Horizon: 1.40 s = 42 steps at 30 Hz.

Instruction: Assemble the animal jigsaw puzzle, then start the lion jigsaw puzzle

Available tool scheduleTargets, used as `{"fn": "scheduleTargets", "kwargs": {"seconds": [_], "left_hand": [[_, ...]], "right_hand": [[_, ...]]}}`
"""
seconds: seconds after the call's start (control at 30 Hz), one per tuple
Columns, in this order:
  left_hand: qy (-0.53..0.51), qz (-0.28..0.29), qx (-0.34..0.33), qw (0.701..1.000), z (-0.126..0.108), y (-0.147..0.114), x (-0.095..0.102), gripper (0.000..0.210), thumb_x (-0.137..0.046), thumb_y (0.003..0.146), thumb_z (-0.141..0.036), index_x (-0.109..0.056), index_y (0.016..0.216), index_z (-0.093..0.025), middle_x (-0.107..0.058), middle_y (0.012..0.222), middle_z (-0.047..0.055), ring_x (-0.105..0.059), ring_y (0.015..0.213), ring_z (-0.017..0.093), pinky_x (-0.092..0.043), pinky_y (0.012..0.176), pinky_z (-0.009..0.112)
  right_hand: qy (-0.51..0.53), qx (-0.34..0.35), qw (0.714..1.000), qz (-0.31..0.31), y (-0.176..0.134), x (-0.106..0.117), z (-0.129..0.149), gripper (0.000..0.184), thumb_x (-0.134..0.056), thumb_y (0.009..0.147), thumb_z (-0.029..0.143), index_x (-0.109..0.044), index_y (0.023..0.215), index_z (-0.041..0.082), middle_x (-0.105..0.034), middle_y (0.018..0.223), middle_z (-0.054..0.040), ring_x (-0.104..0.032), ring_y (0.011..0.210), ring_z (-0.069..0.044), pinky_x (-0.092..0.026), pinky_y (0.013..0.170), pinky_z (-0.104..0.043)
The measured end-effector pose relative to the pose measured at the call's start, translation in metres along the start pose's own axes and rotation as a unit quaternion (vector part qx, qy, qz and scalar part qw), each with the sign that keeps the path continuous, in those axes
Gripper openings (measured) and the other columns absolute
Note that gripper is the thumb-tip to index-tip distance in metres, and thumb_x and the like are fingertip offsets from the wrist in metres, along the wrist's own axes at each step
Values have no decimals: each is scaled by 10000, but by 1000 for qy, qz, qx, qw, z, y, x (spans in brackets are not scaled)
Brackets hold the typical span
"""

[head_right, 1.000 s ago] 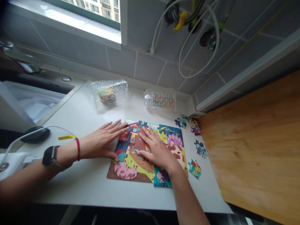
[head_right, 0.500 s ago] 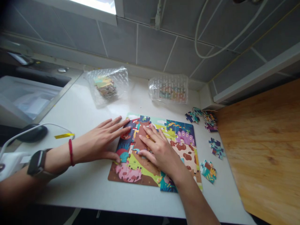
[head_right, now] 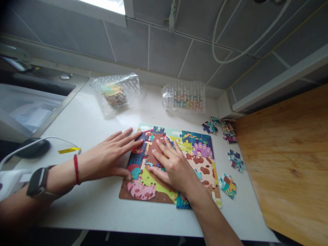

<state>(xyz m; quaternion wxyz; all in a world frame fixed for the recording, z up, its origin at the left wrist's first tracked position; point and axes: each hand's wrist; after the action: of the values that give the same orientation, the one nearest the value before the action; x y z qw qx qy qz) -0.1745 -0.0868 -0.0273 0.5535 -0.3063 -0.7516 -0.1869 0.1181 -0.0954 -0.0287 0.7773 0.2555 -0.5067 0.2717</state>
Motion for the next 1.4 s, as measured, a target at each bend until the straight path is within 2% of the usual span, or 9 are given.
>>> {"fn": "scheduleTargets", "kwargs": {"seconds": [0.23, 0.43, 0.63, 0.87, 1.0, 1.07, 1.17, 1.23, 1.4], "left_hand": [[-2, -5, -5, 1000, 0, 1, 0, 1103, -709, 735, -831, -374, 1612, -252, -272, 1716, 119, -187, 1582, 451, -249, 1255, 592], [-19, -15, -8, 1000, 1, 1, -2, 1106, -721, 727, -826, -385, 1609, -250, -289, 1709, 131, -205, 1576, 458, -256, 1252, 604], [-20, -9, -4, 1000, 1, 2, -1, 1093, -717, 744, -814, -381, 1610, -238, -279, 1712, 135, -198, 1579, 451, -264, 1247, 608], [-3, -10, -12, 1000, 3, 2, 0, 1083, -716, 738, -821, -387, 1611, -272, -288, 1710, 117, -241, 1569, 443, -277, 1252, 578], [0, -17, -23, 1000, 4, 2, 2, 1086, -744, 719, -806, -389, 1611, -295, -286, 1710, 122, -236, 1568, 453, -291, 1241, 603], [-4, -31, -39, 999, 3, 3, 7, 980, -791, 746, -722, -444, 1576, -334, -292, 1711, 105, -263, 1562, 447, -317, 1229, 615], [-13, -65, -68, 996, 2, 5, 16, 582, -797, 872, -484, -630, 1412, -348, -355, 1690, 57, -331, 1549, 385, -372, 1219, 580], [-11, -77, -80, 994, 1, 6, 19, 373, -765, 917, -392, -723, 1282, -332, -437, 1646, 34, -366, 1534, 365, -394, 1213, 569], [-19, -68, -89, 994, 4, 9, 15, 234, -742, 932, -357, -792, 1158, -322, -595, 1515, 24, -439, 1488, 359, -419, 1204, 561]], "right_hand": [[-15, 4, 1000, -16, -1, -4, 2, 435, -695, 955, 372, -701, 1347, 185, -489, 1590, -154, -371, 1524, -405, -377, 1206, -676], [-8, 6, 1000, -12, -2, -4, 2, 428, -678, 967, 354, -687, 1366, 200, -487, 1593, -143, -387, 1518, -399, -386, 1190, -696], [3, 7, 1000, -11, -1, -3, 4, 419, -679, 968, 335, -686, 1372, 225, -485, 1598, -114, -345, 1535, -417, -342, 1198, -733], [26, -2, 1000, -17, -2, -2, 1, 394, -673, 969, 333, -706, 1346, 224, -524, 1572, -110, -383, 1522, -392, -366, 1210, -688], [38, -6, 999, -16, -2, 0, 0, 404, -683, 965, 341, -706, 1353, 230, -525, 1571, -111, -384, 1523, -385, -367, 1214, -678], [43, -6, 999, -16, -2, 0, -1, 416, -689, 962, 345, -701, 1361, 229, -528, 1568, -114, -386, 1522, -385, -371, 1211, -678], [46, -5, 999, -17, -2, 0, -1, 429, -699, 955, 349, -697, 1369, 236, -531, 1566, -113, -387, 1523, -383, -377, 1208, -674], [43, -7, 999, -23, -2, -1, 0, 434, -714, 943, 338, -697, 1369, 255, -538, 1562, -104, -398, 1518, -382, -382, 1205, -676], [22, -9, 999, -30, 0, -3, 5, 440, -728, 936, 328, -696, 1372, 280, -518, 1580, -90, -388, 1519, -405, -366, 1197, -719]]}}
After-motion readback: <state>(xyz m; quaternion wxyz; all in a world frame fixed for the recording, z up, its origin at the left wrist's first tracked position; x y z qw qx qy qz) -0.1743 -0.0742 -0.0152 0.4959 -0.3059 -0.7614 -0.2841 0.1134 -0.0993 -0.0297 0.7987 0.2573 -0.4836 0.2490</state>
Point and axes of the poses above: each hand's wrist, its own y-axis towards the middle knuckle, its own x-axis out of the back of the hand, z = x × y
